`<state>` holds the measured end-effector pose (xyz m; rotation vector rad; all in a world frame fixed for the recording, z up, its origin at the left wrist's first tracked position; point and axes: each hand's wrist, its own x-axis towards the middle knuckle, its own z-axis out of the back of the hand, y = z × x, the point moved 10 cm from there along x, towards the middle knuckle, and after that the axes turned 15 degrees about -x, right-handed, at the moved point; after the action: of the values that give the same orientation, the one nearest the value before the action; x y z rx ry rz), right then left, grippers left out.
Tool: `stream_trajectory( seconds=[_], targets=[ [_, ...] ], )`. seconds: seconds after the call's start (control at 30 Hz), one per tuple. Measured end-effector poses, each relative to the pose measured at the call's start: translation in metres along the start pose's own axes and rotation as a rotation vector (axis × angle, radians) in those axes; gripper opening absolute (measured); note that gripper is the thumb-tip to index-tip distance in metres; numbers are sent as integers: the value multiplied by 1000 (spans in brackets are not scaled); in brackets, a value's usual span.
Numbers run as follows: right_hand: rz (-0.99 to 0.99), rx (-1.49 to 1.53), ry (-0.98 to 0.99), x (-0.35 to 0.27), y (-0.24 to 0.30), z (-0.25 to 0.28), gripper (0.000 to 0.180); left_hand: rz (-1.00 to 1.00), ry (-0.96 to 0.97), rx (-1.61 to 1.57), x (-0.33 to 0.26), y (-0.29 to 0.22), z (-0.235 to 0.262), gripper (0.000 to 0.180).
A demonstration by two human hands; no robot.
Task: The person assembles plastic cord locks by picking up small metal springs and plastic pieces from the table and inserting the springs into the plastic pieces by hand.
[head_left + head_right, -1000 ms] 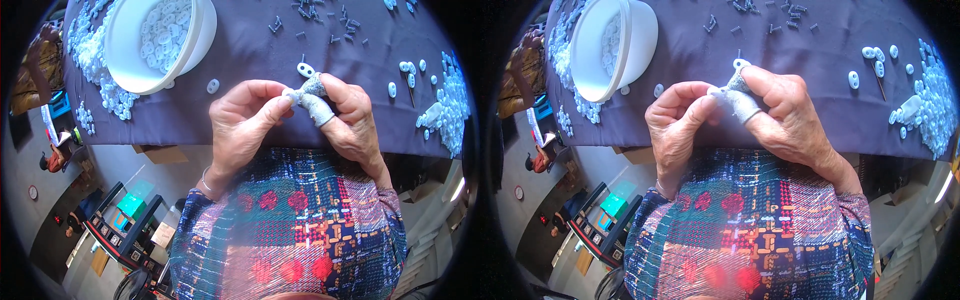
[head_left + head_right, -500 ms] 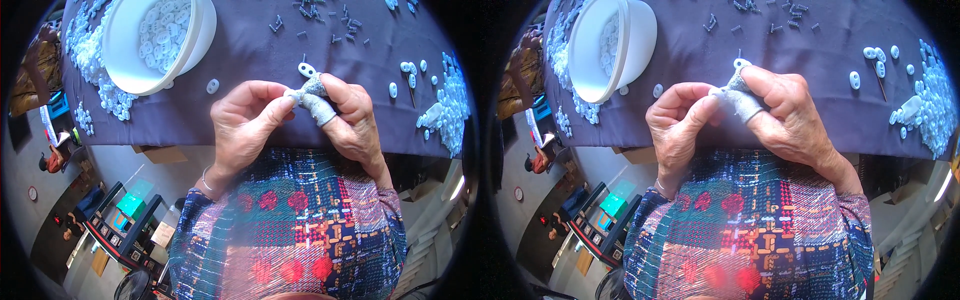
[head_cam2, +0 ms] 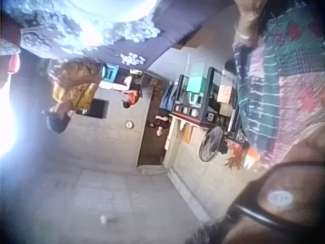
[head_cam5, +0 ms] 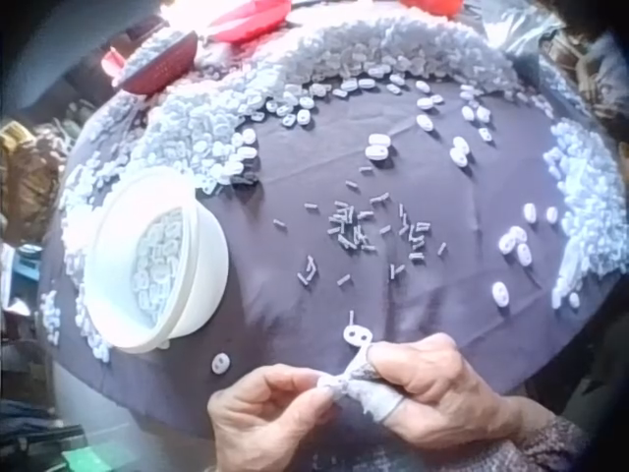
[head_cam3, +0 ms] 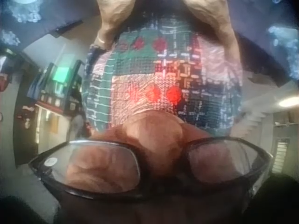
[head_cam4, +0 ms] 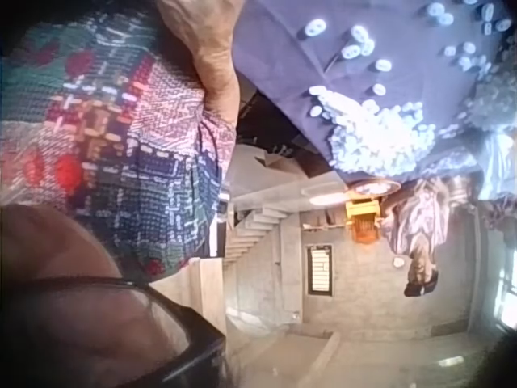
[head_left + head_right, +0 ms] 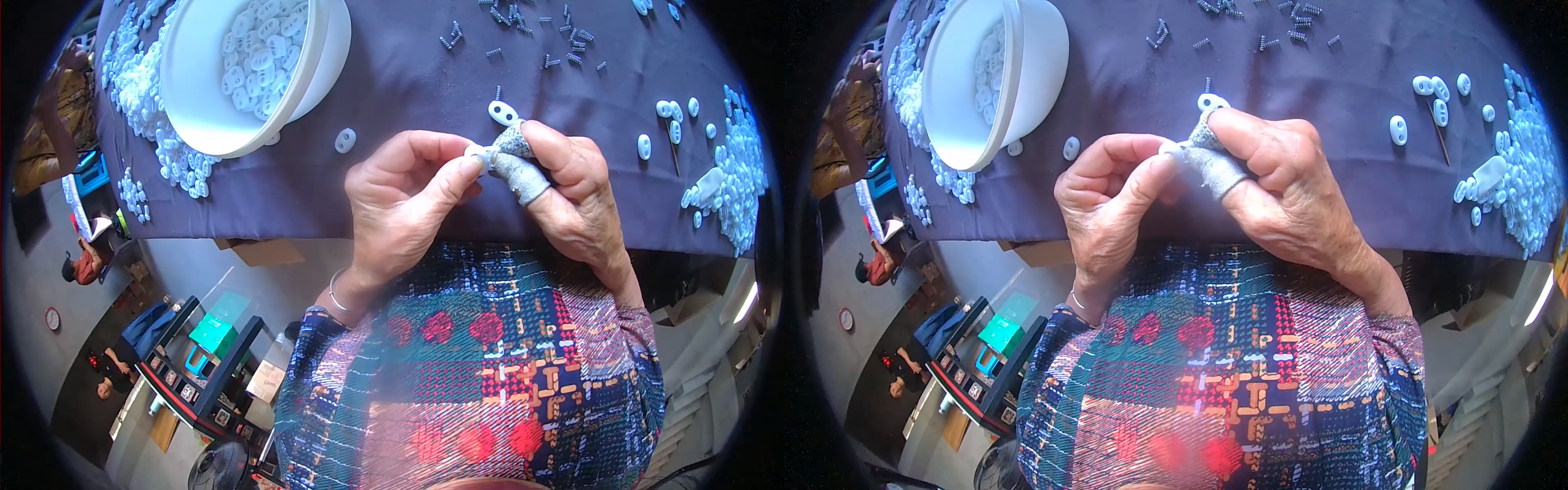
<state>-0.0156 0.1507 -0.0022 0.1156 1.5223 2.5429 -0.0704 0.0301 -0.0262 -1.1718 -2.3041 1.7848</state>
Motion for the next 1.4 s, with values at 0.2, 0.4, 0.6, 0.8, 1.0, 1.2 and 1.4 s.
stream_trajectory(
  seconds=[0.2, 0.4, 0.6, 0.8, 1.0, 1.2, 1.4],
  targets=[
    [-9, 34, 10, 0, -1, -1, 9, -4, -2, 31, 0, 0, 0, 15],
    [-14, 98, 2, 1, -2, -1, 4, -17, 17, 67, 2, -1, -1, 14],
    [-10, 152, 15, 0, -4, -5, 3, -27, 35, 43, 3, -1, -2, 13],
    [25, 77, -26, 2, 2, -2, 3, -42, 25, 32, 2, -2, 0, 14],
    [154, -32, -156, 0, 10, 4, 8, -77, 30, 18, 3, -3, 1, 15],
    [-122, 85, -98, -6, -2, 5, 9, -70, 31, -2, 3, -1, 1, 15],
    [-21, -22, -93, -7, 1, 3, 11, -67, 34, -21, 3, -1, 0, 15]
  ],
)
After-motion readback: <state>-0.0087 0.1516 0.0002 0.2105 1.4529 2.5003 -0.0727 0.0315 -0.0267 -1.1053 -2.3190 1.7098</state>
